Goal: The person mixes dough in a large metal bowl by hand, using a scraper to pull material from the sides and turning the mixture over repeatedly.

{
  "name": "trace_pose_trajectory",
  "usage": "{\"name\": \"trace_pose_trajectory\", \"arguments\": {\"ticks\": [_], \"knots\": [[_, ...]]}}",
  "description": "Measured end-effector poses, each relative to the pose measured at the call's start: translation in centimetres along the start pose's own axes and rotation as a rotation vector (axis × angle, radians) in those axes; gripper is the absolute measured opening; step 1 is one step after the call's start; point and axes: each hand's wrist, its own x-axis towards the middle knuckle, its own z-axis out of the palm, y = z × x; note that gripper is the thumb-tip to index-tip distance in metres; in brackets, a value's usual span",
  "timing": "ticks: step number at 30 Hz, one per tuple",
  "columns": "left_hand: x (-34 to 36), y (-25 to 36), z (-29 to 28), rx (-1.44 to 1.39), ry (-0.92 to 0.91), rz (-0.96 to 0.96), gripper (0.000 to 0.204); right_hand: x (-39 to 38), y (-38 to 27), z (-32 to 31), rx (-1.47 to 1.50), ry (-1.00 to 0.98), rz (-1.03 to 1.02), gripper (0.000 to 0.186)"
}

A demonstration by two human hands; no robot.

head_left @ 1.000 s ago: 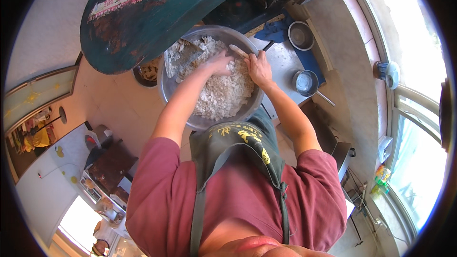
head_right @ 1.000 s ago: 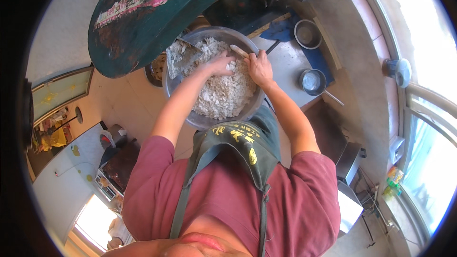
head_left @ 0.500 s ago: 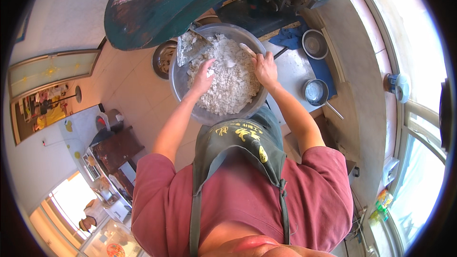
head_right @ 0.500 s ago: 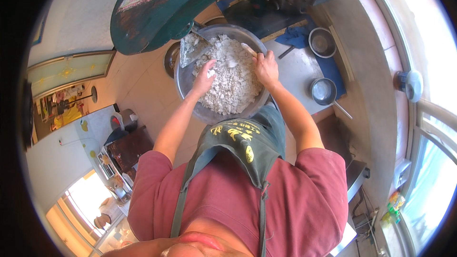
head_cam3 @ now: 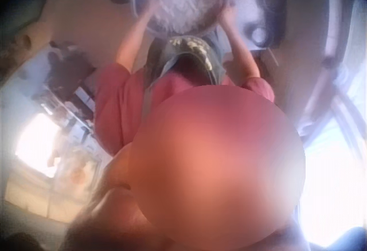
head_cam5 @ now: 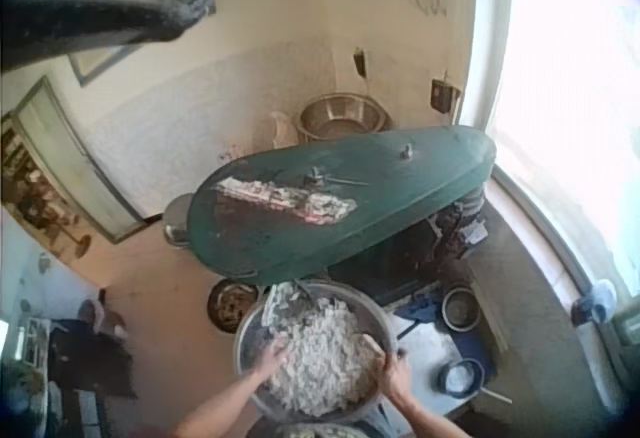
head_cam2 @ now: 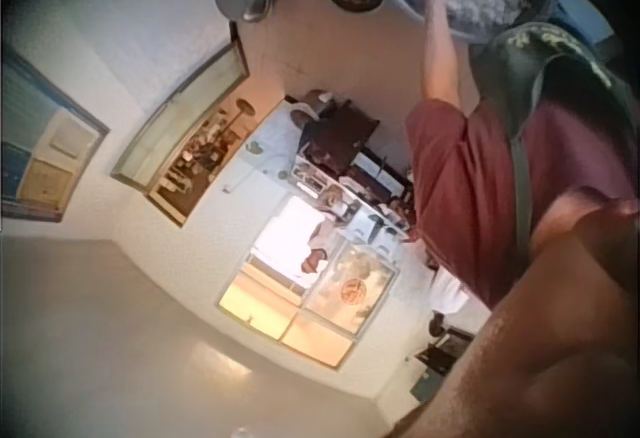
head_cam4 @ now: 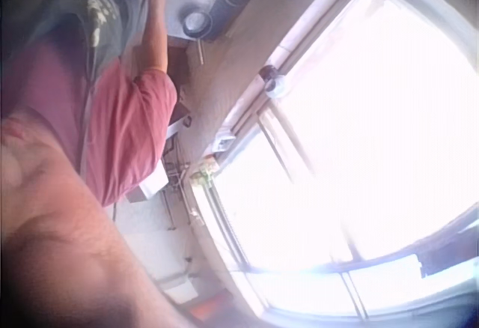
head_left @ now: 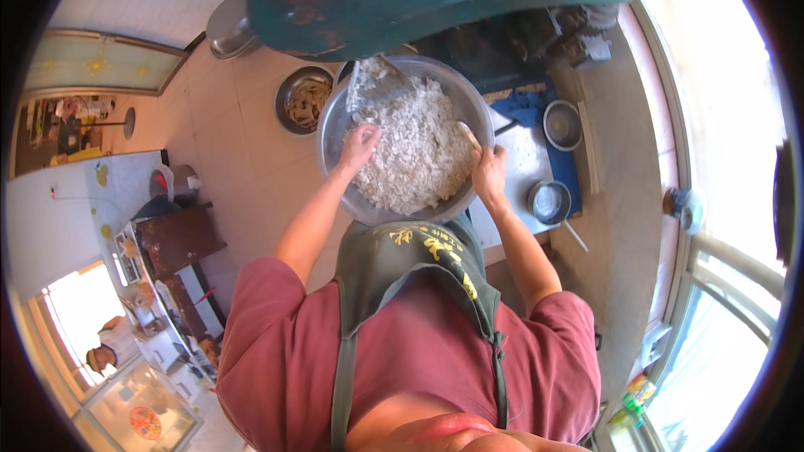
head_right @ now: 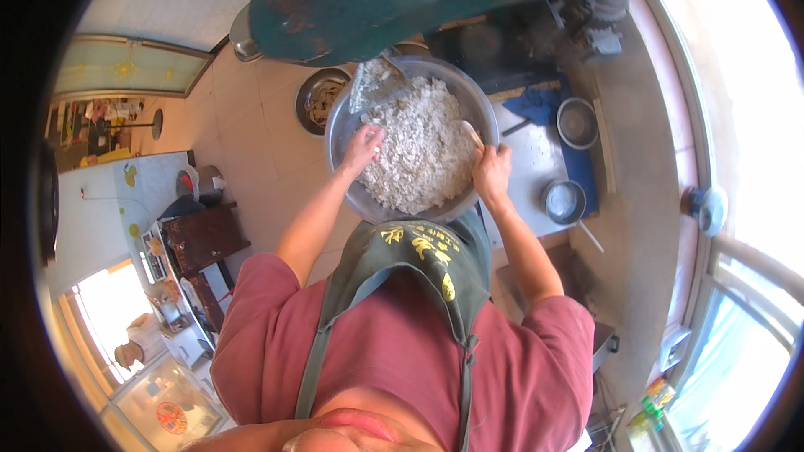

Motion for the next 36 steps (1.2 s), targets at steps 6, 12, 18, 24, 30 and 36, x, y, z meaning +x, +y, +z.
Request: {"name": "trace_pose_trajectory", "arguments": {"ticks": [6, 12, 18, 24, 30, 36], "knots": [[-0.5, -2.4, -3.2, 0.041, -0.177, 0.203, 0.044, 6.8, -13.8, -4.9, 0.033, -0.290, -0.107, 0.026], [-0.1, -3.5, -3.7, 0.290, -0.212, 0.240, 0.041, 15.5, -21.3, 3.5, -0.319, -0.413, -0.205, 0.041], [-0.2, -3.7, -3.5, 0.345, -0.068, 0.352, 0.034, 15.4, -24.0, 4.4, -0.401, -0.404, -0.198, 0.048], [-0.9, -2.3, -2.4, 0.138, -0.151, 0.327, 0.036, 16.6, -25.6, 8.0, -0.560, -0.454, -0.269, 0.042], [-0.6, -2.1, -2.1, -0.005, -0.175, 0.301, 0.028, 13.3, -27.8, 6.2, -0.622, -0.492, -0.275, 0.041], [-1.7, -1.9, -2.4, 0.045, -0.154, 0.345, 0.033, 15.4, -28.8, 5.8, -0.677, -0.476, -0.288, 0.042]]}}
